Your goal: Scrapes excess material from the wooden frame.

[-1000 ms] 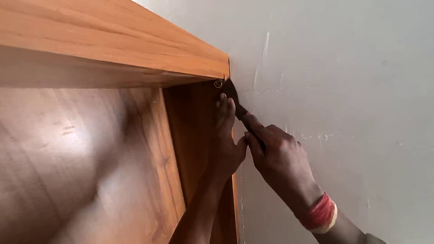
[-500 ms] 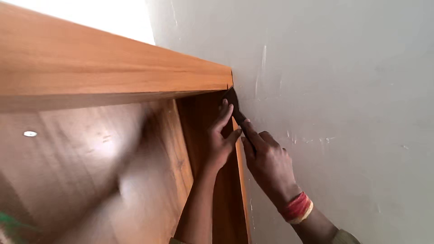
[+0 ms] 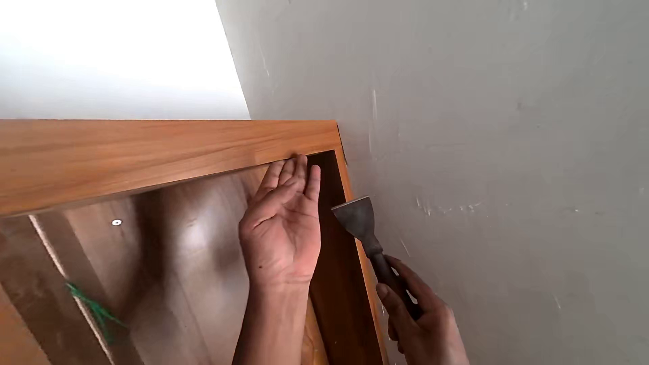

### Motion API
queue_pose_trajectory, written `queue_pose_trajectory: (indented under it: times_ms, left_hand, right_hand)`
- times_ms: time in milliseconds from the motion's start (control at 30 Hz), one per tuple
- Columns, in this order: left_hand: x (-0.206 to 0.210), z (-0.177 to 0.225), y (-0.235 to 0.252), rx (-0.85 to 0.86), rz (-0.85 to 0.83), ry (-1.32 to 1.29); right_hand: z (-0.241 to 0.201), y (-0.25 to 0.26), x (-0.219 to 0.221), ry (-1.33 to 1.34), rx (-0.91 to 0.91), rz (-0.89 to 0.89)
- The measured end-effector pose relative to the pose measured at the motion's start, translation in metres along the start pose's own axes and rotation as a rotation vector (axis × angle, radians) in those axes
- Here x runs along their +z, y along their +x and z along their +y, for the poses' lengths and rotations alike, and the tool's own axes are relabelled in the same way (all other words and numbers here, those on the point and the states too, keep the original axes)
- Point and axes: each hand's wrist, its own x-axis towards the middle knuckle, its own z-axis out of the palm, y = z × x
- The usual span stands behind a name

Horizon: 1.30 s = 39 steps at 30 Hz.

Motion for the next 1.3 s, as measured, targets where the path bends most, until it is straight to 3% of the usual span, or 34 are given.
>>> queue_pose_trajectory:
  times_ms: [267,333,400,500,567,600,700,833,933,1033,1167,1300]
  left_hand:
    - [-0.007,0.014,-0.01,0.012,-0.043,-0.013]
    - [-0.019,0.011,-0.017,0.056,-0.063,0.137]
    - [-0.035,0.007,-0.035,0.049,-0.018,0.481]
    - [-0.05,0.002,-0.087,-0.244,-0.025,0.892]
    - [-0.052,0.003,-0.122,-0.434,-0.095,0.853]
    - [-0.052,0.006,-0.138,-0.446,-0.065,0.755]
    - [-0.054,0.031,-0.154,-0.329,0.039,0.496]
    - [-0.041,0.061,-0.128,-0.107,0.143,0.709]
    - [-0.036,0.073,-0.108,0.013,0.171,0.698]
    - [-0.017,0.082,-0.096,0.015,0.147,0.737]
    - [0.003,0.085,-0.088,0.095,0.121,0.761]
    - [-0.003,0.097,-0.087,0.182,0.069,0.817]
  right_hand:
    - [0.003,-0.011,-0.022,-0.011,0.067,-0.029]
    - [0.003,-0.013,-0.022,0.097,0.071,-0.062]
    - [-0.003,-0.015,-0.02,0.271,0.08,-0.12]
    - [-0.026,-0.015,-0.006,0.594,0.166,-0.262]
    - [-0.037,-0.012,0.012,0.813,0.179,-0.316]
    - [-0.041,-0.01,0.025,0.896,0.173,-0.333]
    - [-0.055,0.0,0.072,1.139,0.082,-0.445]
    - [-0.1,0.01,0.123,1.155,0.143,-0.346]
    - [-0.13,0.011,0.147,1.152,0.223,-0.263]
    - [-0.152,0.013,0.152,1.217,0.253,-0.227]
    - [-0.187,0.025,0.101,1.065,0.441,-0.354]
    - [-0.179,0.022,0.157,1.244,0.283,-0.159]
